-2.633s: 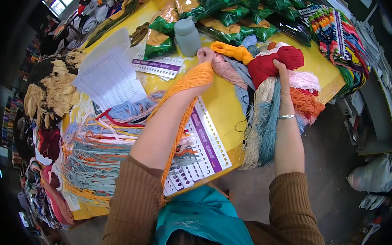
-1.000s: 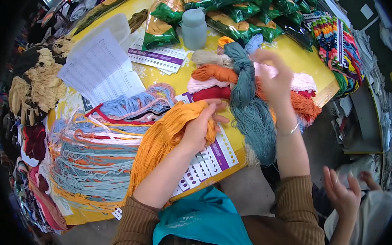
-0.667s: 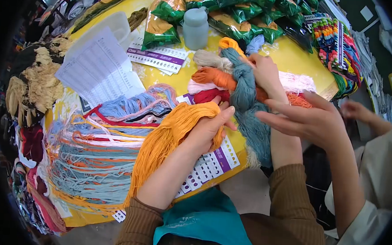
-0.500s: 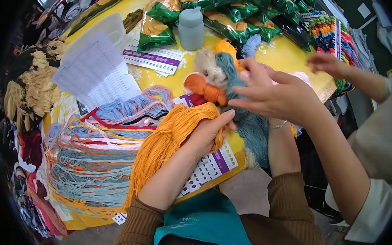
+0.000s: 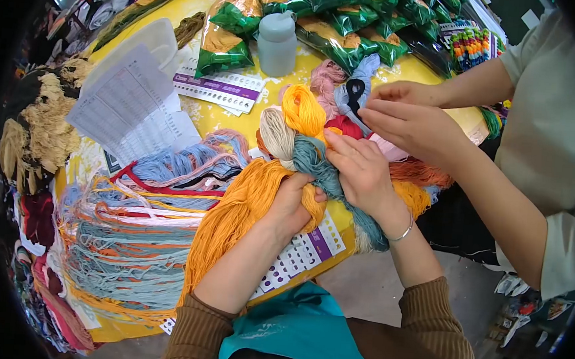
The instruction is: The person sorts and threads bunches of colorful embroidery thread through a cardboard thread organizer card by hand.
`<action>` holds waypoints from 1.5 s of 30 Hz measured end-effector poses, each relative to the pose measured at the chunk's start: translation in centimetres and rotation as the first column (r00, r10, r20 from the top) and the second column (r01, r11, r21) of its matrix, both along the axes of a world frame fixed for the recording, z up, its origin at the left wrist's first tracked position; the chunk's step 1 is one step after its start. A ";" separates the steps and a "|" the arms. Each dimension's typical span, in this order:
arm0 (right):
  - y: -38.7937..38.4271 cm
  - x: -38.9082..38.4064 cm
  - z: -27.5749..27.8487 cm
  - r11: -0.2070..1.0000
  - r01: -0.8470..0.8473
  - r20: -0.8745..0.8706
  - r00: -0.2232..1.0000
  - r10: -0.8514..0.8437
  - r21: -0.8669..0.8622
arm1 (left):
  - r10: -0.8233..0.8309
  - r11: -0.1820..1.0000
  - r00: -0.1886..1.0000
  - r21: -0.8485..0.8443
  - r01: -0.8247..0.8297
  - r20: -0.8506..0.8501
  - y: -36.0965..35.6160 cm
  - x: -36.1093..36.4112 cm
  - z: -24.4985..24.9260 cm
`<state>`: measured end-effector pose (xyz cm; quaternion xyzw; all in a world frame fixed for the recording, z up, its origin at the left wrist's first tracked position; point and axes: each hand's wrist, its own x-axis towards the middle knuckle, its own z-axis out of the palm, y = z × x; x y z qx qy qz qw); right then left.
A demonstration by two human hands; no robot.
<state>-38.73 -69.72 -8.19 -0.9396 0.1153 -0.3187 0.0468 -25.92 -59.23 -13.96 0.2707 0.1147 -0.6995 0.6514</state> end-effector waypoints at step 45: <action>2.0 -0.3 -1.9 0.995 0.097 0.048 0.994 -0.099 0.030 | -0.005 1.000 1.000 -0.009 0.005 0.011 0.1 0.0 -0.1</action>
